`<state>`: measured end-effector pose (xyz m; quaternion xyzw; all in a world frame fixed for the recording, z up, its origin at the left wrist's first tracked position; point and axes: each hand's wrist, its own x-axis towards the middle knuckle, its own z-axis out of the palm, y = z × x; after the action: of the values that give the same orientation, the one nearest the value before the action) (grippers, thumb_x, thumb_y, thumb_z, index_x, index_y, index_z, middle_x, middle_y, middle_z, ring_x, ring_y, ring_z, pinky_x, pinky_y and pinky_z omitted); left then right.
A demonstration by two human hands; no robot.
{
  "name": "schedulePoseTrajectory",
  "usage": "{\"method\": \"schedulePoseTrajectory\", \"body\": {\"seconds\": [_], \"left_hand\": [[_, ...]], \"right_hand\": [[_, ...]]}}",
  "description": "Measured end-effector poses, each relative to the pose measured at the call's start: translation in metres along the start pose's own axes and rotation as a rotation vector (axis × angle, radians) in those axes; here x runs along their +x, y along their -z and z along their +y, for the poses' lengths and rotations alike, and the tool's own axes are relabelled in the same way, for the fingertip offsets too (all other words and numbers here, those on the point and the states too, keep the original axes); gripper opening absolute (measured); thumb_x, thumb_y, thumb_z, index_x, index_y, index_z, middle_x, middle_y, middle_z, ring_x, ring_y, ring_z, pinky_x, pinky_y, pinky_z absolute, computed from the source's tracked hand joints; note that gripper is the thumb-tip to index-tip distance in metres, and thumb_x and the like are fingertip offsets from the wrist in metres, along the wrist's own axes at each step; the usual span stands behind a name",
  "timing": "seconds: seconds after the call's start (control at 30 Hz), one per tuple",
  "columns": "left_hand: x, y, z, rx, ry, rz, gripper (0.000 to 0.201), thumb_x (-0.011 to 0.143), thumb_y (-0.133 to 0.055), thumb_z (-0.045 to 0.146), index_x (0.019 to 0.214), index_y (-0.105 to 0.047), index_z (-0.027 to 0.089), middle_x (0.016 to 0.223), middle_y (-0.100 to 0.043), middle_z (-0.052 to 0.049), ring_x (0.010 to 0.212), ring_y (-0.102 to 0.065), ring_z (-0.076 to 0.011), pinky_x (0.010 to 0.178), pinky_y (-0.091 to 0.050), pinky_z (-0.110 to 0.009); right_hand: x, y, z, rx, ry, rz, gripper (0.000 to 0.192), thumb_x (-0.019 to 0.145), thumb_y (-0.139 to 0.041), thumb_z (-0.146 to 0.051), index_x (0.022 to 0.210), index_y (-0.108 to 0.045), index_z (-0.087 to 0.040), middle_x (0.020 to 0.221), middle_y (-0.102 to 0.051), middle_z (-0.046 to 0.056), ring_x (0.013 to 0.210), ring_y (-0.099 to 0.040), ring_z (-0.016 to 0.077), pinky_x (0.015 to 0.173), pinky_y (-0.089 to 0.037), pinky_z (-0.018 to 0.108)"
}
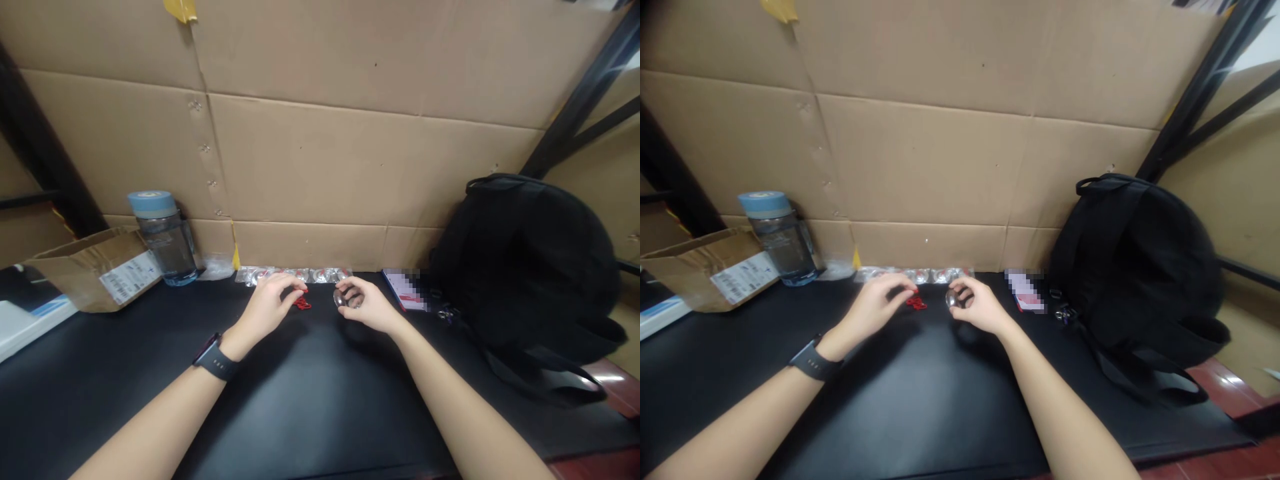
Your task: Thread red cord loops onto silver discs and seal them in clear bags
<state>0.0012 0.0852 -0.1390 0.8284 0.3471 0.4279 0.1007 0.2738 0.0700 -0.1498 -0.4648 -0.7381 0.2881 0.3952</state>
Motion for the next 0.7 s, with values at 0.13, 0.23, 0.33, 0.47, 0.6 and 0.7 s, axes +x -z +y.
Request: {"method": "schedulePoseTrajectory", "body": {"seconds": [0.13, 0.23, 0.33, 0.47, 0.6, 0.7], "left_hand": [[0.000, -0.003, 0.003, 0.018, 0.014, -0.029, 0.009, 0.097, -0.059, 0.024, 0.092, -0.067, 0.023, 0.097, -0.073, -0.002, 0.097, -0.066, -0.0210, 0.092, -0.047, -0.036], [-0.002, -0.005, 0.007, 0.009, 0.046, -0.075, 0.012, 0.099, -0.055, 0.024, 0.092, -0.064, 0.022, 0.097, -0.071, -0.002, 0.096, -0.064, -0.0202, 0.091, -0.045, -0.036], [-0.005, -0.009, 0.011, 0.000, 0.048, -0.115, 0.013, 0.101, -0.050, 0.025, 0.095, -0.062, 0.023, 0.100, -0.067, -0.003, 0.098, -0.062, -0.0196, 0.092, -0.044, -0.036], [-0.008, -0.014, 0.016, 0.005, 0.036, -0.107, 0.012, 0.101, -0.050, 0.025, 0.099, -0.062, 0.024, 0.110, -0.063, -0.004, 0.111, -0.058, -0.0206, 0.097, -0.041, -0.038], [-0.011, -0.020, 0.023, -0.025, 0.077, -0.082, 0.012, 0.100, -0.052, 0.025, 0.096, -0.062, 0.024, 0.114, -0.061, -0.004, 0.112, -0.058, -0.0212, 0.098, -0.040, -0.038], [-0.013, -0.024, 0.028, -0.042, 0.109, -0.080, 0.012, 0.100, -0.051, 0.026, 0.099, -0.063, 0.025, 0.117, -0.060, -0.005, 0.113, -0.058, -0.0223, 0.098, -0.040, -0.041]], "right_hand": [[-0.002, -0.010, -0.007, 0.136, -0.014, -0.011, 0.044, 0.068, -0.078, -0.018, 0.111, -0.066, -0.023, 0.109, -0.066, 0.006, 0.090, -0.063, 0.0181, 0.070, -0.053, 0.028], [-0.003, -0.020, -0.011, 0.282, -0.023, 0.045, 0.043, 0.069, -0.080, -0.020, 0.109, -0.065, -0.023, 0.111, -0.066, 0.006, 0.091, -0.064, 0.0182, 0.072, -0.053, 0.030], [-0.004, -0.030, -0.017, 0.392, -0.007, 0.105, 0.042, 0.069, -0.082, -0.023, 0.107, -0.065, -0.024, 0.110, -0.067, 0.006, 0.091, -0.065, 0.0187, 0.071, -0.053, 0.029], [-0.007, -0.041, -0.026, 0.387, 0.070, 0.159, 0.041, 0.070, -0.084, -0.025, 0.106, -0.065, -0.024, 0.109, -0.068, 0.007, 0.094, -0.066, 0.0204, 0.070, -0.053, 0.030], [-0.011, -0.046, -0.032, 0.305, 0.125, 0.177, 0.040, 0.071, -0.084, -0.025, 0.107, -0.066, -0.024, 0.110, -0.070, 0.007, 0.096, -0.067, 0.0220, 0.075, -0.054, 0.033], [-0.014, -0.046, -0.034, 0.244, 0.147, 0.170, 0.038, 0.071, -0.085, -0.025, 0.104, -0.067, -0.024, 0.109, -0.071, 0.007, 0.098, -0.068, 0.0231, 0.078, -0.055, 0.034]]}}
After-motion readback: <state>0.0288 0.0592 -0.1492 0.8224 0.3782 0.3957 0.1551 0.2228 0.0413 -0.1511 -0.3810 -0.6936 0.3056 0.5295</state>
